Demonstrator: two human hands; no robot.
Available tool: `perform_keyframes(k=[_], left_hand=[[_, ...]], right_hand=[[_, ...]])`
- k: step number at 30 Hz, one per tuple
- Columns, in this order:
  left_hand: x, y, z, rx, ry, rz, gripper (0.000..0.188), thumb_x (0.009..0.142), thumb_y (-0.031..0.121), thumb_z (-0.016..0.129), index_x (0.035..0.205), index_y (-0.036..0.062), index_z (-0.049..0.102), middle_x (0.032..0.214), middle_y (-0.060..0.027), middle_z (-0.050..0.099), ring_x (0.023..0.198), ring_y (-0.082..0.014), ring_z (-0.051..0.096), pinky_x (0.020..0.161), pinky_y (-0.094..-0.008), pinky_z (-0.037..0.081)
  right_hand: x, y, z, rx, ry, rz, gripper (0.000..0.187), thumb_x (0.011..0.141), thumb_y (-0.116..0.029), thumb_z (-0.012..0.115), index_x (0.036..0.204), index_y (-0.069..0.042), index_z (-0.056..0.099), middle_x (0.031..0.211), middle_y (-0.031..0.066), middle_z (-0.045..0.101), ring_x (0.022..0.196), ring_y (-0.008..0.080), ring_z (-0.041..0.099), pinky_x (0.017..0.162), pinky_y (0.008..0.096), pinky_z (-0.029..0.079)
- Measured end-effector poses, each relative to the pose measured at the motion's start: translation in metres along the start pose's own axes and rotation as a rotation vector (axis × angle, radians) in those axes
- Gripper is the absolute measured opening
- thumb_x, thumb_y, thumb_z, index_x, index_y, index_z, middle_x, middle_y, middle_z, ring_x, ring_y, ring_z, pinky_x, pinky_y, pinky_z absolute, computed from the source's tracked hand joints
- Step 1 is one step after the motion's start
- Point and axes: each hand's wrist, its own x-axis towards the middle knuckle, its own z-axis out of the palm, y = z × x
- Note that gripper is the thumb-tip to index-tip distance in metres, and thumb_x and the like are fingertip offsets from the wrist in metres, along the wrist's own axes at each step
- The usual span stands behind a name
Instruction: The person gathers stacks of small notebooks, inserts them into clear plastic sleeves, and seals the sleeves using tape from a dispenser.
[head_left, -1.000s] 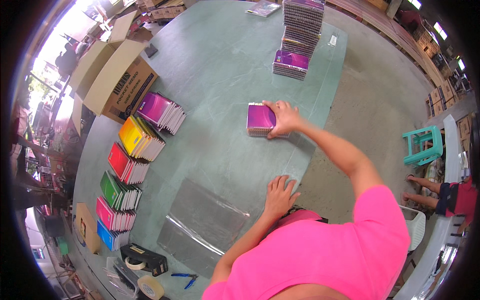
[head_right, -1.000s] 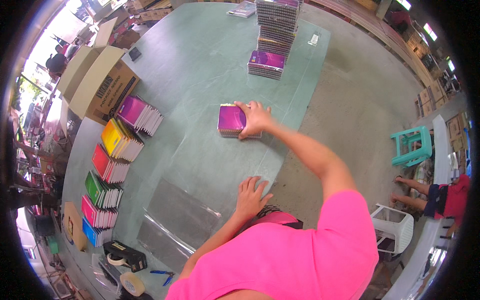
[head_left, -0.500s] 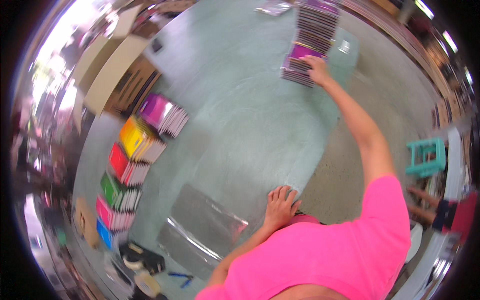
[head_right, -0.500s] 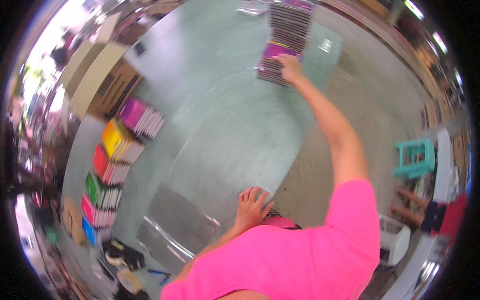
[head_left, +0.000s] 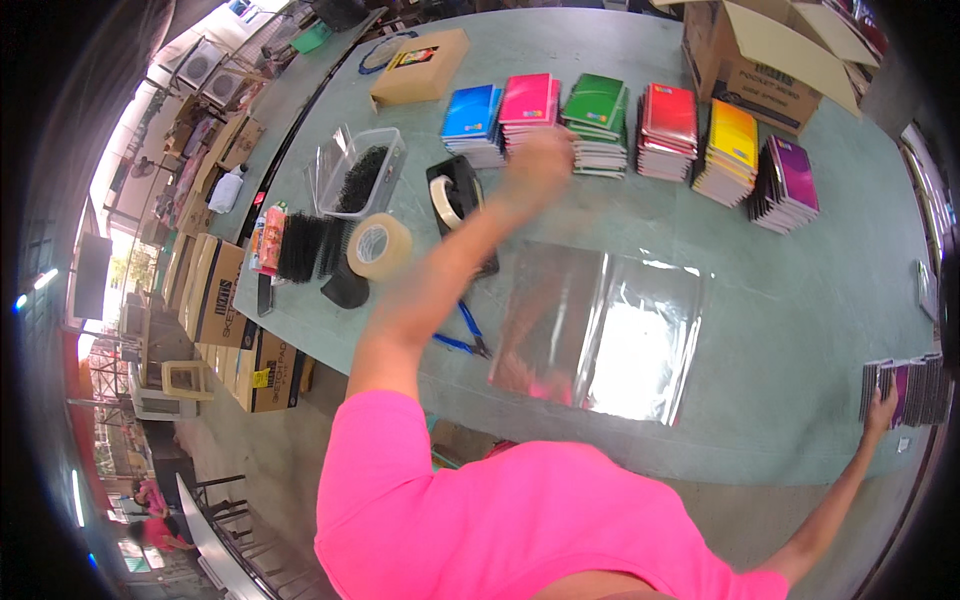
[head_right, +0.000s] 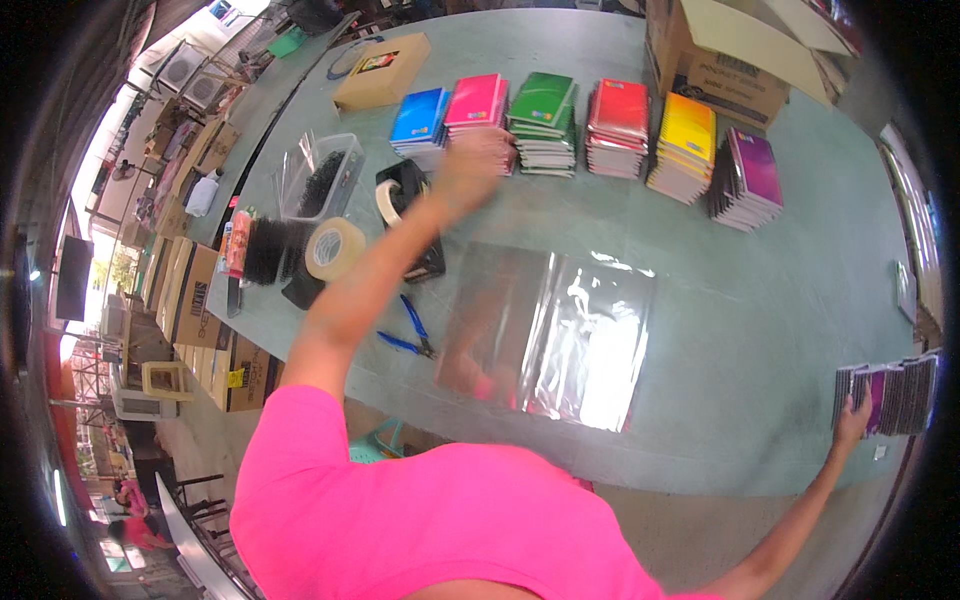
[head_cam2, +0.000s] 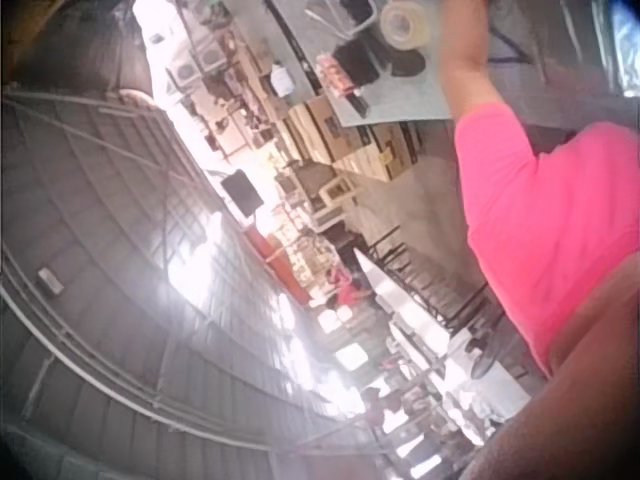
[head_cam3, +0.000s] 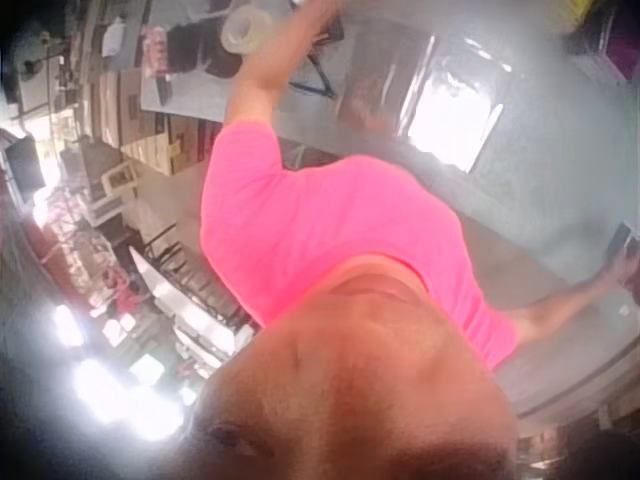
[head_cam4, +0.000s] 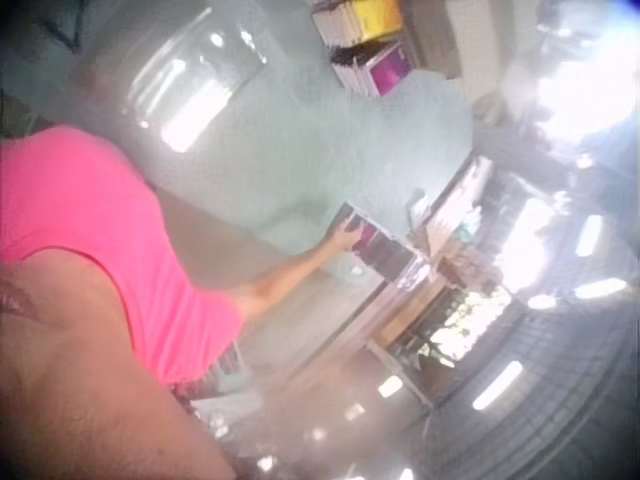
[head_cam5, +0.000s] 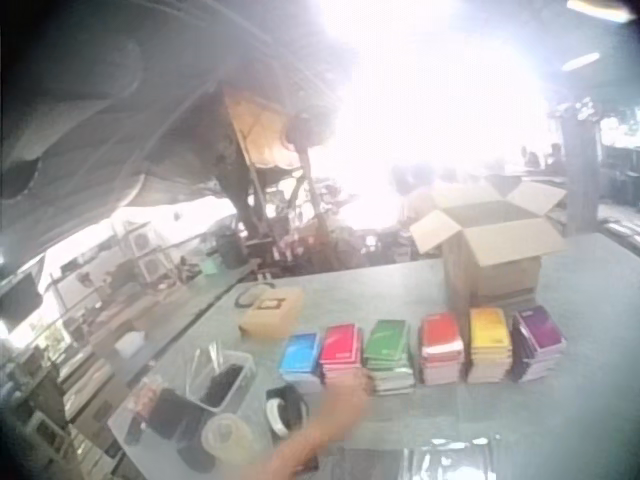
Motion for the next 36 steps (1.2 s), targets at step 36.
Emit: perform_keyframes(k=[36], left_hand=[[0.033,-0.104,-0.009,0.169,0.181,0.038,0.043,0.074,0.043,0.067,0.094,0.0051,0.066,0.093,-0.0142,0.064,0.093,-0.0295,0.058,0.082,-0.0407,0.044]], right_hand=[[-0.017,-0.677,0.116,1.773,-1.244,0.479,0.037,0.079,-0.013,0.068,0.109,0.001,0.053,0.101,0.0126,0.062,0.087,0.0217,0.064,0.077,0.0377,0.055]])
